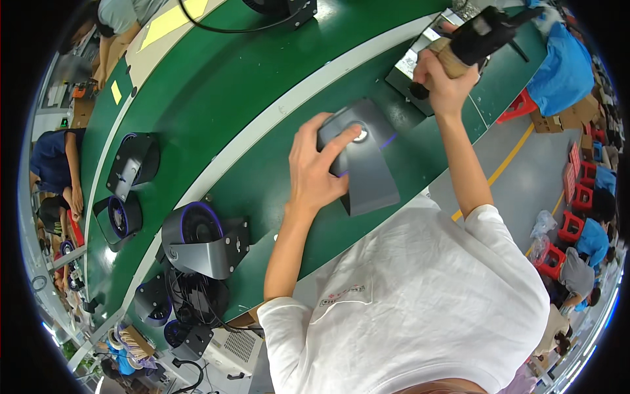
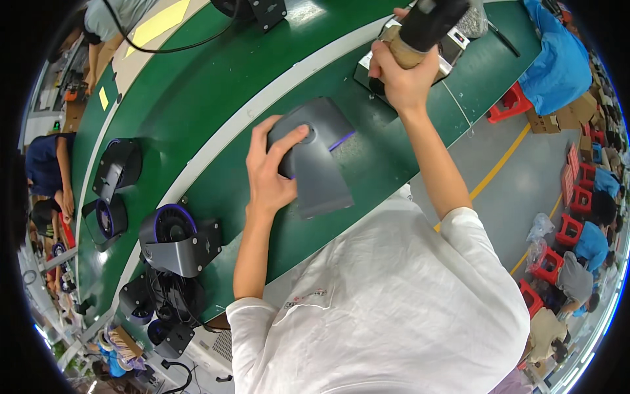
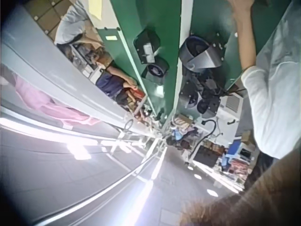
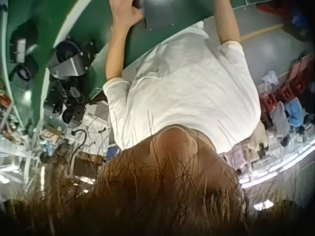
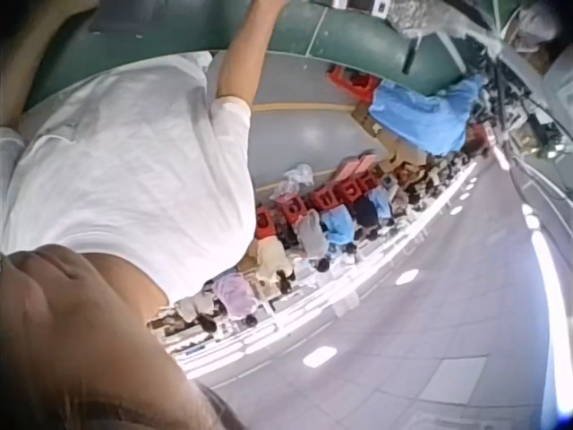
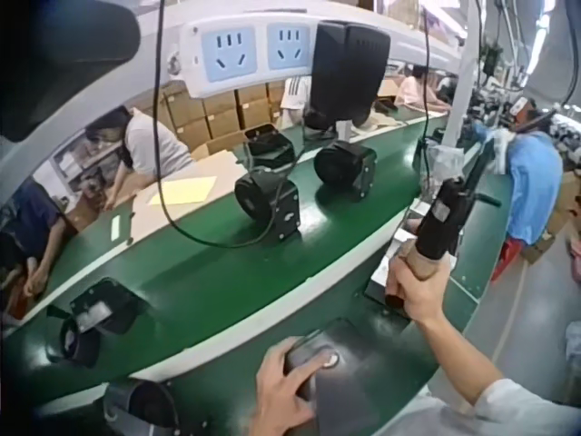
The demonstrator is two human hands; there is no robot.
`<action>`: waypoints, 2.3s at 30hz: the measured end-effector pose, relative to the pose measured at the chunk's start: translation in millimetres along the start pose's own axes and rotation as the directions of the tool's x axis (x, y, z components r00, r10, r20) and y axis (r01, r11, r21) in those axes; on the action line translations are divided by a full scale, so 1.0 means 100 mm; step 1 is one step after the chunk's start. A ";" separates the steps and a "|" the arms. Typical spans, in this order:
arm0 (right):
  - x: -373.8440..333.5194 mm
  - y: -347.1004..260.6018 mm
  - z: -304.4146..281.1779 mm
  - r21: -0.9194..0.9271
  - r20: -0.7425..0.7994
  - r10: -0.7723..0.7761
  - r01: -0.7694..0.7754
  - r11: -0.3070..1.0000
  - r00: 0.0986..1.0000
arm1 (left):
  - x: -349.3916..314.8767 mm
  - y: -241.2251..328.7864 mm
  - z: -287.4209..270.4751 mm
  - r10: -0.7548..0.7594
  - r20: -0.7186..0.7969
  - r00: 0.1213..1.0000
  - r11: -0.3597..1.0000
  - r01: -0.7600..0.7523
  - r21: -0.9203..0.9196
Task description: Use an electric screwdriver to assemble plastic housing components on an electronics production line.
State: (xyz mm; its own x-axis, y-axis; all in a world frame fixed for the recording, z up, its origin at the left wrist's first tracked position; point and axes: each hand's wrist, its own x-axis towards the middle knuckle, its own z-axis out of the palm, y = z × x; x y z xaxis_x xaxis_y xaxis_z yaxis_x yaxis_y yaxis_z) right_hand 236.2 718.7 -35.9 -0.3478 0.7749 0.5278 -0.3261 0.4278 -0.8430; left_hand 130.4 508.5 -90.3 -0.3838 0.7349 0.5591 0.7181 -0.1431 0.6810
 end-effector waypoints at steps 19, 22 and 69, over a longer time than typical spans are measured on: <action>-0.21 -0.76 0.74 0.201 0.323 0.029 -0.099 0.975 0.946 | 0.00 0.04 -0.03 0.000 -0.054 0.999 0.997 -0.005 -0.082; -0.25 -0.78 0.75 0.157 0.353 0.042 -0.104 0.982 0.935 | 0.00 0.02 -0.02 0.005 -0.052 0.999 0.996 -0.010 -0.085; -0.03 -0.73 0.83 0.190 0.227 0.018 -0.062 0.980 0.974 | -0.52 -0.46 0.44 -0.130 0.808 0.574 -0.719 0.507 -0.476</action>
State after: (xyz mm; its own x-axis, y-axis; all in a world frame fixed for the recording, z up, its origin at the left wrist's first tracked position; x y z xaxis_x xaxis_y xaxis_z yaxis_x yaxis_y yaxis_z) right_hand 187.7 646.4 32.4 -0.5443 0.6562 0.5226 -0.4648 0.2828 -0.8391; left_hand 142.4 506.4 -171.6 0.1555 0.9764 -0.1496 -0.9869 0.1602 0.0193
